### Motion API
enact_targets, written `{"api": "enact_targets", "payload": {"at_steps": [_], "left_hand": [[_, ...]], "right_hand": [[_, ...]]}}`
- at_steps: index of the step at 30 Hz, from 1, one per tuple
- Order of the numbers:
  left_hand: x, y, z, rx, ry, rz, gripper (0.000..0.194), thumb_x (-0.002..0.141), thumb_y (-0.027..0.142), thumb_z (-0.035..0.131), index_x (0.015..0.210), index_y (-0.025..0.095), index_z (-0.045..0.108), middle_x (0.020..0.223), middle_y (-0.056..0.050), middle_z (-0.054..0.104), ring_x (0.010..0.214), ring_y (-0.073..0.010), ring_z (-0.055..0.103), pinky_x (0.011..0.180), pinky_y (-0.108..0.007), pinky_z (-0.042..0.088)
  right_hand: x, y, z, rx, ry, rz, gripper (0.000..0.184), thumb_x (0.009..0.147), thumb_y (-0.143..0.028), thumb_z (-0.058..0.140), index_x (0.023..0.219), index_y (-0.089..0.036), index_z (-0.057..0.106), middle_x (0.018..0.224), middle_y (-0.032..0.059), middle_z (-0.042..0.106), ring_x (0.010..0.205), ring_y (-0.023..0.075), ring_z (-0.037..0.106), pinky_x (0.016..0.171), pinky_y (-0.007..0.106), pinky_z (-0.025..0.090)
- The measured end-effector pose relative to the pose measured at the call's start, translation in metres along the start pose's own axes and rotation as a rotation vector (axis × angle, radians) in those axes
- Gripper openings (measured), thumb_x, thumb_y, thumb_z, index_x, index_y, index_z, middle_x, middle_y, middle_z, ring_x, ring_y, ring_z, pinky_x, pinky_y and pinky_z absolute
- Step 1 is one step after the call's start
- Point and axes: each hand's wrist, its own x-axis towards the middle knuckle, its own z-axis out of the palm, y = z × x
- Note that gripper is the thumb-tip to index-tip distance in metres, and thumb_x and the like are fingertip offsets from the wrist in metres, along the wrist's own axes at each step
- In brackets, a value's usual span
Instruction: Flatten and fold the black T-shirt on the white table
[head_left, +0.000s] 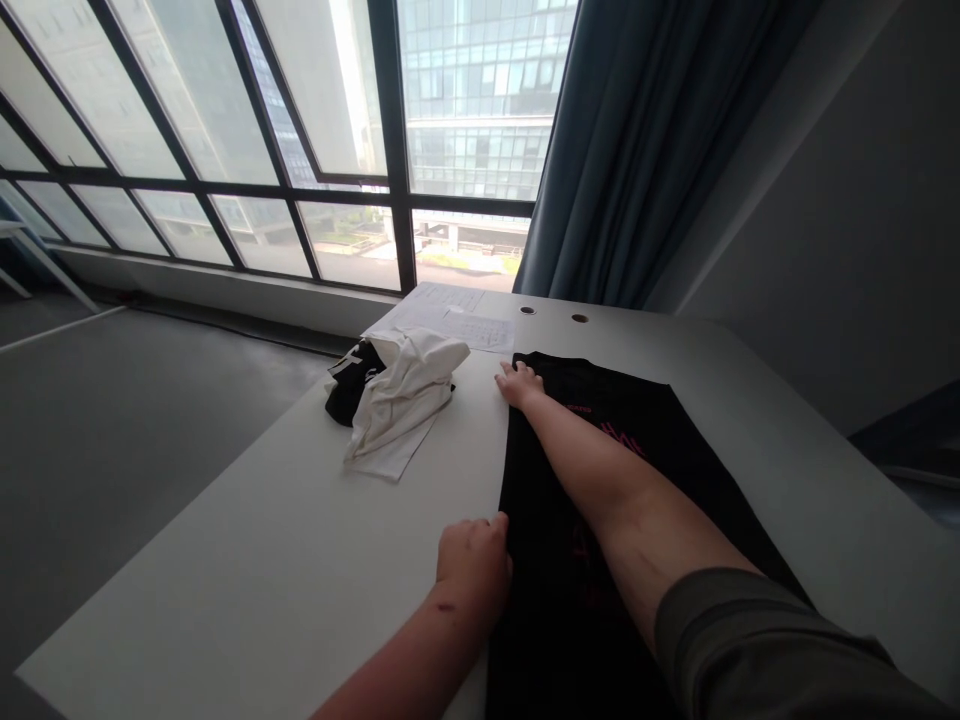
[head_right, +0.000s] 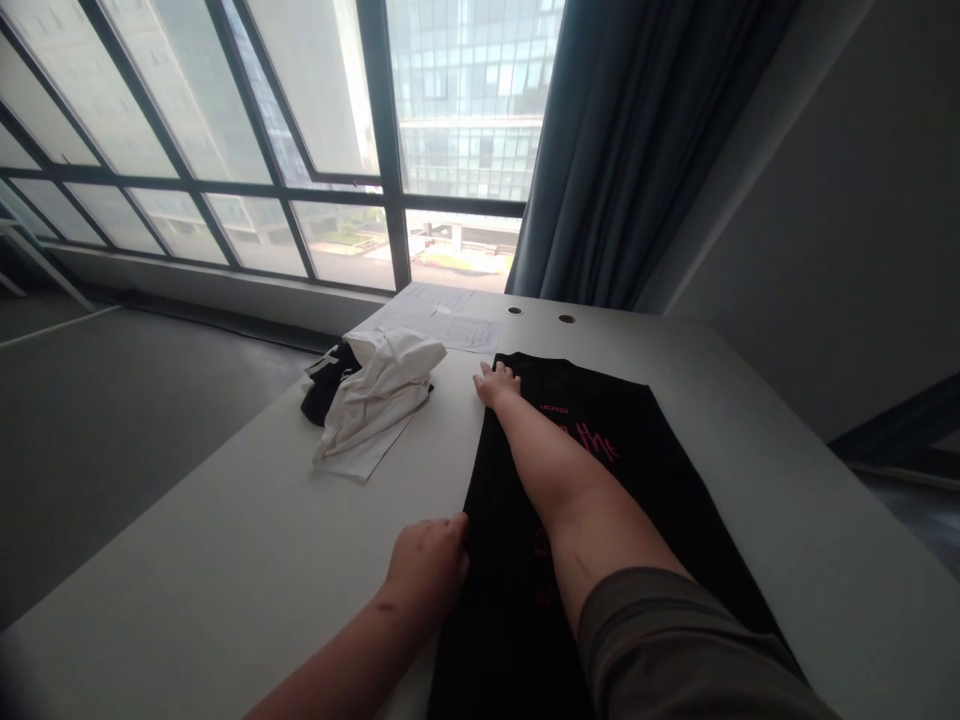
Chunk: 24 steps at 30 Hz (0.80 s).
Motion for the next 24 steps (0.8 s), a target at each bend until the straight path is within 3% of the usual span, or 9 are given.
{"api": "enact_targets", "payload": {"at_steps": [4,7,9,11,14,17,20,24], "left_hand": [[-0.003,-0.001,-0.003,0.020,0.027,0.002,0.035,0.091,0.014,0.052,0.121,0.021,0.069,0.108,-0.010,0.077,0.104,-0.0266,0.070,0.092,-0.038,0.051],[-0.006,0.003,0.008,0.058,0.137,0.031,0.037,0.091,0.018,0.054,0.125,0.018,0.069,0.121,-0.014,0.073,0.114,-0.0298,0.066,0.097,-0.042,0.051],[-0.008,0.007,0.024,0.079,0.244,0.140,0.045,0.094,0.025,0.056,0.137,0.020,0.065,0.146,-0.016,0.060,0.134,-0.0345,0.055,0.109,-0.049,0.046],[-0.010,0.011,0.045,0.089,0.282,0.316,0.054,0.099,0.037,0.055,0.152,0.026,0.055,0.166,-0.012,0.042,0.152,-0.0372,0.037,0.122,-0.057,0.033],[-0.012,0.015,0.072,0.131,0.221,0.465,0.062,0.103,0.050,0.046,0.161,0.029,0.044,0.172,-0.010,0.032,0.159,-0.0375,0.024,0.128,-0.062,0.021],[-0.017,0.016,0.083,0.163,0.199,0.488,0.069,0.103,0.053,0.044,0.165,0.023,0.036,0.174,-0.013,0.024,0.161,-0.0376,0.020,0.129,-0.061,0.017],[-0.028,0.018,0.085,0.175,0.171,0.509,0.073,0.103,0.055,0.046,0.166,0.019,0.034,0.175,-0.015,0.018,0.161,-0.0388,0.017,0.129,-0.062,0.017],[-0.049,0.019,0.085,0.184,0.128,0.571,0.075,0.102,0.053,0.049,0.165,0.018,0.034,0.174,-0.017,0.018,0.161,-0.0380,0.014,0.129,-0.063,0.017]], "right_hand": [[-0.058,0.015,0.005,0.027,-0.014,-0.088,0.058,0.108,-0.054,0.031,0.161,-0.033,0.042,0.175,0.0105,0.021,0.159,0.0343,0.020,0.124,0.059,0.022],[-0.122,0.055,0.010,0.013,0.055,-0.279,0.055,0.108,-0.054,0.036,0.159,-0.036,0.044,0.176,0.0055,0.019,0.161,0.0318,0.015,0.127,0.059,0.017],[-0.169,0.098,0.011,-0.020,0.133,-0.356,0.055,0.107,-0.051,0.038,0.158,-0.033,0.046,0.175,0.0073,0.023,0.162,0.0327,0.014,0.127,0.060,0.016],[-0.218,0.153,0.010,-0.048,0.195,-0.325,0.056,0.106,-0.049,0.040,0.157,-0.029,0.049,0.173,0.0102,0.027,0.161,0.0351,0.016,0.126,0.061,0.021],[-0.295,0.244,0.007,-0.072,0.280,-0.136,0.058,0.102,-0.050,0.043,0.153,-0.025,0.055,0.168,0.0142,0.036,0.157,0.0409,0.027,0.121,0.064,0.032],[-0.373,0.313,0.008,-0.056,0.316,-0.012,0.059,0.102,-0.049,0.039,0.152,-0.023,0.055,0.160,0.0157,0.049,0.147,0.0341,0.047,0.119,0.054,0.042],[-0.437,0.336,0.013,-0.058,0.280,-0.006,0.059,0.103,-0.050,0.037,0.153,-0.025,0.055,0.160,0.0128,0.051,0.147,0.0311,0.048,0.120,0.052,0.041],[-0.472,0.318,0.017,-0.058,0.249,0.024,0.058,0.102,-0.045,0.038,0.153,-0.025,0.055,0.162,0.0108,0.048,0.150,0.0324,0.045,0.121,0.057,0.039]]}}
